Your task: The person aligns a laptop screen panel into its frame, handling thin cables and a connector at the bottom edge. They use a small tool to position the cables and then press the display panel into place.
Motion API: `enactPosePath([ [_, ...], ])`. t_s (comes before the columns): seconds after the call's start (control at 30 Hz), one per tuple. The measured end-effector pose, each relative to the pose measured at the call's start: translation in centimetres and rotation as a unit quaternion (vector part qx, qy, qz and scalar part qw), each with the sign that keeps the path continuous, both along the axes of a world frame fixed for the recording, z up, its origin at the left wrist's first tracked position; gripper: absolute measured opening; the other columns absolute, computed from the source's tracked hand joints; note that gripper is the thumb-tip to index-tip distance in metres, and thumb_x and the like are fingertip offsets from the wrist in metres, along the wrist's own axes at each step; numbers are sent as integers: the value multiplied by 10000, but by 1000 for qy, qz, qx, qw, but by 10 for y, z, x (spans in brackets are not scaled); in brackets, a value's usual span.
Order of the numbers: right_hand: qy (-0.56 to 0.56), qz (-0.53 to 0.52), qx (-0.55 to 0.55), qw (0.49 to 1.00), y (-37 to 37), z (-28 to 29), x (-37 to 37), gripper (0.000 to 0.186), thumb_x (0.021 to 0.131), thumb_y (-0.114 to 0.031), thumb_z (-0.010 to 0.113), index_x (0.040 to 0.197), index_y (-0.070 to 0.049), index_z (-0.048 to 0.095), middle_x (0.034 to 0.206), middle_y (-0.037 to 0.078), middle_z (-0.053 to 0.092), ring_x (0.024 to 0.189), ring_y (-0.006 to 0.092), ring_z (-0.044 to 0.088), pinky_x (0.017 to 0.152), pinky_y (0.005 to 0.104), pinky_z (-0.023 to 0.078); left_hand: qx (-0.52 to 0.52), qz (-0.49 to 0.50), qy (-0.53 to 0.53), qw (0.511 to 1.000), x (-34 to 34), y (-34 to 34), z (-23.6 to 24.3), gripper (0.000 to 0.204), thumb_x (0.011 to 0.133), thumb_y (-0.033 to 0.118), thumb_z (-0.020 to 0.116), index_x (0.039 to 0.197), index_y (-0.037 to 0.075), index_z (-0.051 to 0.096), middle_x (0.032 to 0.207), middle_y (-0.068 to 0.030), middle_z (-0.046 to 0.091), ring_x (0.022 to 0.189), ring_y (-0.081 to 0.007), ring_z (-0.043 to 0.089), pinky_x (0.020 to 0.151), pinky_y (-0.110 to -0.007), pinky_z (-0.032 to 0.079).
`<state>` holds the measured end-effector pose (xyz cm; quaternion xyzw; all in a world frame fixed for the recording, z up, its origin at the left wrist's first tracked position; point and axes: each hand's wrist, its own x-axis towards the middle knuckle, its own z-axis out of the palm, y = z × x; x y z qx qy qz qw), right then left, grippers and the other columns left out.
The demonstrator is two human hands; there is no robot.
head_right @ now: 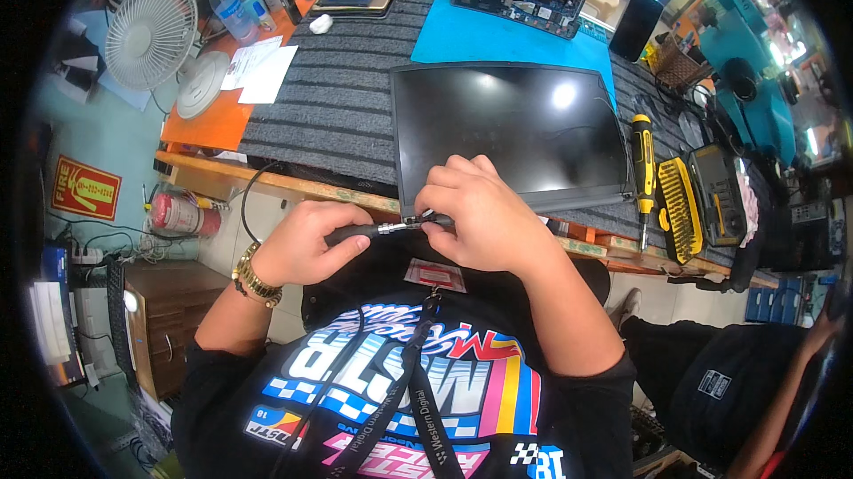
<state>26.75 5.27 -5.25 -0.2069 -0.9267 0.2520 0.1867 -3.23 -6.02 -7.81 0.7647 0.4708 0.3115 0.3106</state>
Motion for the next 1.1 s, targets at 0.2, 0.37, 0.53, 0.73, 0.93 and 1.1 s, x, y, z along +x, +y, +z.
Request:
enactPosePath([
  [0.2, 19, 22, 0, 1000, 4, -5, 4, 219, 823, -73, 878, 1019, -103, 785, 976, 38, 673, 1008, 294, 629, 922, 442, 439, -191, 7, -115, 975, -2, -2, -10, 230, 1141, 204, 800, 1220, -11, 811, 865, -25, 755, 779, -98, 664, 721, -298, 538],
  [0.37, 19, 35, 4, 999, 6, -7, 6, 231, 819, -67, 870, 1029, -96, 778, 989, 48, 688, 991, 301, 634, 914, 438, 448, -299, -15, -99, 949, -12, 10, -12, 276, 1197, 256, 735, 1239, -2, 824, 871, 38, 719, 781, -48, 615, 694, -260, 488],
  [0.53, 21, 31, 1, 999, 3, -7, 4, 185, 838, -84, 842, 1011, -88, 775, 986, 63, 687, 1029, 315, 657, 935, 456, 480, -385, -17, -123, 914, -12, 14, -8, 272, 1209, 261, 719, 1263, 5, 790, 939, 34, 743, 801, -48, 632, 690, -258, 506],
  [0.73, 28, 31, 10, 999, 2, -9, 5, 181, 847, -98, 840, 1010, -86, 762, 974, 72, 674, 1025, 319, 660, 938, 463, 483, -283, -38, -130, 950, -9, 10, -14, 210, 1189, 201, 746, 1255, 4, 781, 954, 25, 760, 830, -52, 673, 694, -248, 523],
  [0.93, 32, 38, 61, 997, 5, -19, 7, 145, 887, -182, 821, 994, -106, 760, 987, 74, 702, 1071, 324, 687, 967, 496, 482, -444, -18, -67, 893, -13, 24, 3, 356, 1241, 347, 643, 1199, 50, 834, 812, 66, 675, 712, -29, 587, 642, -236, 457],
  [1.1, 69, 36, 69, 995, 4, -24, 9, 122, 957, -198, 844, 1013, -123, 765, 1009, 52, 692, 1082, 300, 672, 966, 487, 471, -476, -68, -111, 870, -18, 32, 7, 418, 1267, 364, 593, 1303, 17, 823, 770, 60, 615, 630, -35, 506, 574, -233, 398],
])
